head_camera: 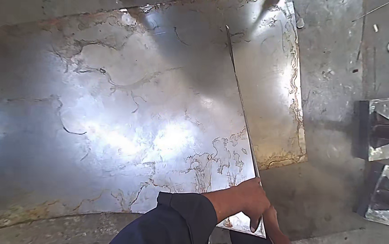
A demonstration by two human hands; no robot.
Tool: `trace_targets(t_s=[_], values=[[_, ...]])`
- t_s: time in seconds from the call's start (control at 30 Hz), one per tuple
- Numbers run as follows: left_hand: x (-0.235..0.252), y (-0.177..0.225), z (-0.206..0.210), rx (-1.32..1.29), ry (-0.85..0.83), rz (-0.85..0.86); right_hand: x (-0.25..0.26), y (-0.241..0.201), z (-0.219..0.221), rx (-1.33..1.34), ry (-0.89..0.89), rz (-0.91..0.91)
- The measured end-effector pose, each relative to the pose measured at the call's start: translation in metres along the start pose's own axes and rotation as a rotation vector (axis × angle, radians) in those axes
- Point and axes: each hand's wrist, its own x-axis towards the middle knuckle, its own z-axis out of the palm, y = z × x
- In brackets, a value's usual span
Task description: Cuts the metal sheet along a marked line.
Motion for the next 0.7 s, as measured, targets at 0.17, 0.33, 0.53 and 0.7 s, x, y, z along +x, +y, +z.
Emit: trace_targets(t_s=[0.17, 0.33, 0.53, 0.7], values=[[0.004, -0.001, 0.003, -0.021, -0.006, 0.002, -0.009, -0.007, -0.008, -0.004, -0.032, 0.008], [0.004, 0.000, 0.000, -0.014, -0.023, -0.004, 0.026, 0.013, 0.007, 0.018, 0.000, -0.031], [0.004, -0.003, -0.001, -0.014, -0.021, -0.017, 0.052, 0.016, 0.012, 0.018, -0.020, -0.047], [0.004, -0.003, -0.003, -0.016, -0.034, -0.018, 0.076, 0.025, 0.018, -0.007, -0.033, -0.074]])
